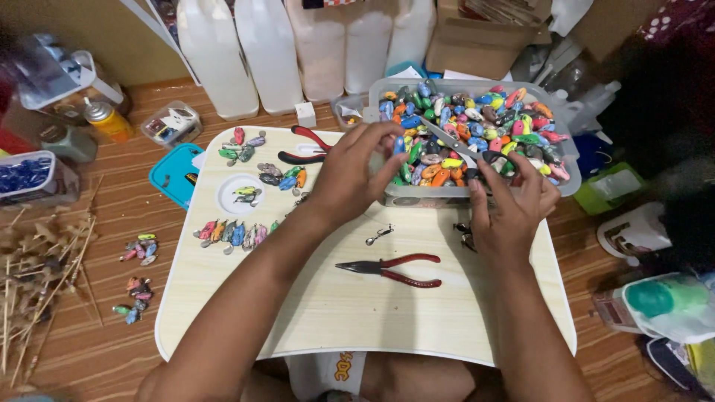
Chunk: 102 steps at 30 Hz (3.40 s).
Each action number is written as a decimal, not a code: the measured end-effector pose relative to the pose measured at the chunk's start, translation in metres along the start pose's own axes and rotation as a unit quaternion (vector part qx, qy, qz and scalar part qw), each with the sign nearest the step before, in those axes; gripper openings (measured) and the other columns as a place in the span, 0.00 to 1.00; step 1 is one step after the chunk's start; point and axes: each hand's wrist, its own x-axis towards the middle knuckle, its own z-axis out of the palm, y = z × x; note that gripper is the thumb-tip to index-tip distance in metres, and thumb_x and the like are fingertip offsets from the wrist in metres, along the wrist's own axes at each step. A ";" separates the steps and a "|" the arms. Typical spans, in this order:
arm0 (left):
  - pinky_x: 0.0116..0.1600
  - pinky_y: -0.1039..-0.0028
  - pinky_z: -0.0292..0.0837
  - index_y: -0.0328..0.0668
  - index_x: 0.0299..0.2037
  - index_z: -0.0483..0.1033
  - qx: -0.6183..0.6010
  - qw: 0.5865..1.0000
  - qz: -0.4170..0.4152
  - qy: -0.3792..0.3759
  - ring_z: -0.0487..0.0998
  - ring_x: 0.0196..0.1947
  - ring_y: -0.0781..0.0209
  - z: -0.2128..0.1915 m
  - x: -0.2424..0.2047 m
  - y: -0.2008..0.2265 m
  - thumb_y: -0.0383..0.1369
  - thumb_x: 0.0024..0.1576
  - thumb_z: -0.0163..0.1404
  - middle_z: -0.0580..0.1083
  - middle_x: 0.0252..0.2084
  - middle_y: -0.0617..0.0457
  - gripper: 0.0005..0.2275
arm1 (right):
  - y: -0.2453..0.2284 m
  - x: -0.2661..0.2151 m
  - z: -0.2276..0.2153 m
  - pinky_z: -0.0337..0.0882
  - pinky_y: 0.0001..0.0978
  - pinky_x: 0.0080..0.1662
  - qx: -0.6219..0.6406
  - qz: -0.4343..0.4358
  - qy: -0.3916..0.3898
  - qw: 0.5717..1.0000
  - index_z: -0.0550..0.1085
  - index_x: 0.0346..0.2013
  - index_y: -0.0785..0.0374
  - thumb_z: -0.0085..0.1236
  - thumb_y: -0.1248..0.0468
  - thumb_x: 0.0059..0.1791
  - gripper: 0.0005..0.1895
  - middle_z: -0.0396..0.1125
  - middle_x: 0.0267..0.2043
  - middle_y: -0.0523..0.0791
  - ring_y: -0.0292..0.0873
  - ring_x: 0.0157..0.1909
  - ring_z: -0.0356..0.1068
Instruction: Assembling soft plastic fishing lures by attaching hook assemblies and trimming excess material with scissors
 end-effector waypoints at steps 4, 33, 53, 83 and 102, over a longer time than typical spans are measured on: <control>0.50 0.53 0.76 0.48 0.58 0.73 0.071 0.997 0.030 0.003 0.81 0.41 0.39 0.024 0.016 -0.017 0.28 0.59 0.55 0.76 0.38 0.44 0.16 | 0.007 0.000 0.000 0.57 0.44 0.55 0.002 -0.008 0.021 1.000 0.82 0.53 0.52 0.64 0.55 0.57 0.11 0.66 0.61 0.47 0.54 0.53 0.58; 0.54 0.68 0.66 0.62 0.44 0.74 0.138 0.985 0.035 -0.100 0.75 0.51 0.61 0.055 0.021 -0.041 0.33 0.52 0.61 0.79 0.39 0.66 0.12 | 0.015 0.007 0.000 0.75 0.52 0.58 0.141 0.006 0.125 0.982 0.80 0.48 0.76 0.67 0.76 0.51 0.11 0.67 0.56 0.58 0.63 0.58 0.71; 0.58 0.72 0.78 0.43 0.49 0.76 -0.160 0.975 -0.148 0.038 0.80 0.51 0.62 0.033 -0.024 0.032 0.30 0.59 0.56 0.76 0.55 0.52 0.09 | -0.005 0.007 -0.019 0.73 0.49 0.59 0.096 -0.005 0.032 0.995 0.79 0.51 0.83 0.66 0.85 0.52 0.12 0.66 0.61 0.61 0.59 0.59 0.69; 0.44 0.75 0.77 0.43 0.62 0.72 -0.197 0.954 -0.224 -0.028 0.79 0.36 0.68 -0.027 -0.076 0.014 0.30 0.59 0.56 0.79 0.42 0.52 0.20 | -0.013 0.002 -0.019 0.71 0.39 0.45 0.052 0.012 -0.019 0.998 0.79 0.54 0.83 0.66 0.86 0.53 0.14 0.68 0.62 0.62 0.53 0.51 0.69; 0.54 0.65 0.79 0.38 0.55 0.79 -0.213 0.944 -0.221 0.124 0.82 0.49 0.49 -0.015 -0.068 0.002 0.29 0.59 0.59 0.79 0.45 0.35 0.14 | 0.002 -0.002 0.003 0.72 0.52 0.56 0.147 -0.042 0.078 0.985 0.80 0.49 0.79 0.69 0.76 0.53 0.12 0.69 0.55 0.63 0.66 0.55 0.71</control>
